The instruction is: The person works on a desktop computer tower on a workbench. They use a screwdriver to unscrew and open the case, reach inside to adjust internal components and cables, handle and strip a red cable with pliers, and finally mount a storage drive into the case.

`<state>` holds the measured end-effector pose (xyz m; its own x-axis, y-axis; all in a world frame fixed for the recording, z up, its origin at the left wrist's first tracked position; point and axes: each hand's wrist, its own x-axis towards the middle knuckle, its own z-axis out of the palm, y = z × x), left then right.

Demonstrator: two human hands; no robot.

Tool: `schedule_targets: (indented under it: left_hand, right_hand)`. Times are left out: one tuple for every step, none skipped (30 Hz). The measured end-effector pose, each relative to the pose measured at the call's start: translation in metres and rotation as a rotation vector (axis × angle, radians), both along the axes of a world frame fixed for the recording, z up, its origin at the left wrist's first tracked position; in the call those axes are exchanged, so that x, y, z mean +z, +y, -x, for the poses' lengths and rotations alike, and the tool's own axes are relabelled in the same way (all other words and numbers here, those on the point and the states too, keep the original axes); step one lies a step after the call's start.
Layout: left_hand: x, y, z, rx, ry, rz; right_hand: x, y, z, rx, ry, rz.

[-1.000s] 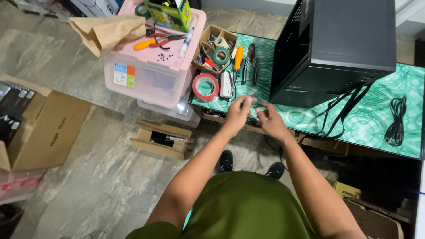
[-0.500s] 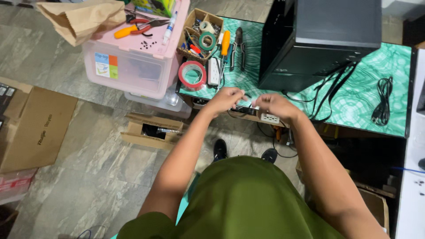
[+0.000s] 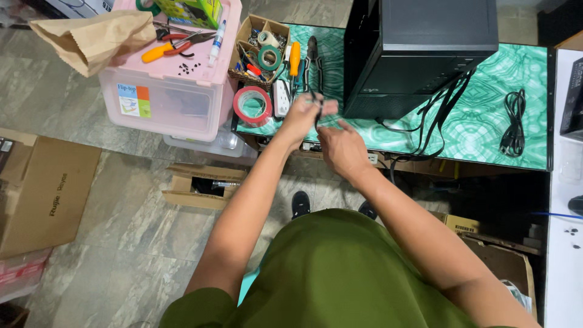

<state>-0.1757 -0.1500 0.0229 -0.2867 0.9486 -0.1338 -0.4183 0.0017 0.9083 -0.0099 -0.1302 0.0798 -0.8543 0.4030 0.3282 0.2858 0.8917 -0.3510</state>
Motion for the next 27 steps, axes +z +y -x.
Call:
schedule_targets:
  left_hand:
    - [0.004, 0.002, 0.002, 0.050, -0.036, -0.031]
    - [0.008, 0.004, 0.004, 0.083, -0.140, -0.027]
    - [0.011, 0.005, 0.006, 0.117, -0.246, -0.021]
    - [0.013, 0.006, 0.008, 0.150, -0.353, -0.014]
    - [0.015, 0.006, 0.010, 0.144, -0.365, -0.034]
    - [0.016, 0.006, 0.013, 0.138, -0.376, -0.055]
    - [0.017, 0.006, 0.016, 0.132, -0.386, -0.079]
    - [0.018, 0.006, 0.020, 0.041, -0.356, -0.058]
    - [0.020, 0.005, 0.023, -0.053, -0.327, -0.036]
    - [0.020, 0.005, 0.025, -0.148, -0.299, -0.017]
    - [0.022, 0.005, 0.026, -0.214, -0.189, 0.054]
    - [0.023, 0.005, 0.028, -0.278, -0.078, 0.126]
    - [0.024, 0.004, 0.030, -0.343, 0.032, 0.199]
    - [0.025, 0.004, 0.032, -0.401, 0.171, 0.226]
    - [0.026, 0.004, 0.035, -0.462, 0.308, 0.254]
    - [0.026, 0.004, 0.037, -0.521, 0.446, 0.280]
    - [0.026, 0.004, 0.038, -0.529, 0.558, 0.264]
    - [0.025, 0.004, 0.039, -0.535, 0.668, 0.247]
    - [0.024, 0.004, 0.039, -0.537, 0.783, 0.227]
    - [0.022, 0.005, 0.036, -0.487, 0.787, 0.198]
    - [0.021, 0.005, 0.032, -0.437, 0.791, 0.170]
    - [0.020, 0.006, 0.030, -0.386, 0.794, 0.141]
    - [0.019, 0.007, 0.026, -0.317, 0.755, 0.172]
    - [0.020, 0.008, 0.022, -0.249, 0.715, 0.203]
    - [0.022, 0.009, 0.019, -0.182, 0.674, 0.232]
    - [0.024, 0.009, 0.018, -0.210, 0.614, 0.180]
    - [0.026, 0.010, 0.018, -0.238, 0.552, 0.130]
  right_hand:
    - [-0.006, 0.000, -0.001, -0.097, -0.045, 0.120]
    - [-0.013, 0.000, -0.002, -0.194, -0.089, 0.239]
    - [-0.020, 0.001, -0.004, -0.291, -0.134, 0.360]
    - [-0.027, 0.005, -0.005, -0.337, -0.063, 0.583]
    - [-0.033, 0.012, -0.006, -0.380, 0.010, 0.805]
    - [-0.039, 0.020, -0.007, -0.421, 0.086, 1.026]
    - [-0.042, 0.028, -0.011, -0.395, 0.080, 0.980]
    - [-0.044, 0.035, -0.013, -0.369, 0.075, 0.936]
    - [-0.045, 0.039, -0.015, -0.347, 0.069, 0.893]
    - [-0.045, 0.042, -0.015, -0.390, 0.097, 0.938]
    - [-0.043, 0.045, -0.015, -0.433, 0.127, 0.982]
    - [-0.040, 0.047, -0.015, -0.474, 0.158, 1.028]
    - [-0.037, 0.048, -0.014, -0.488, 0.142, 1.115]
    - [-0.034, 0.049, -0.013, -0.502, 0.126, 1.202]
    - [-0.031, 0.050, -0.011, -0.520, 0.109, 1.291]
    - [-0.026, 0.052, -0.010, -0.454, 0.115, 1.296]
    - [-0.022, 0.053, -0.008, -0.388, 0.120, 1.300]
    - [-0.017, 0.055, -0.006, -0.321, 0.125, 1.303]
    - [-0.013, 0.055, -0.006, -0.326, 0.115, 1.297]
    - [-0.009, 0.055, -0.005, -0.332, 0.105, 1.292]
    - [-0.005, 0.054, -0.004, -0.337, 0.094, 1.286]
    - [-0.001, 0.054, -0.003, -0.333, 0.061, 1.173]
    - [0.002, 0.053, -0.004, -0.327, 0.029, 1.061]
    - [0.004, 0.052, -0.004, -0.322, -0.003, 0.948]
    - [0.006, 0.052, -0.005, -0.365, 0.028, 0.885]
    - [0.006, 0.053, -0.005, -0.408, 0.058, 0.822]
    - [0.005, 0.053, -0.006, -0.452, 0.085, 0.760]
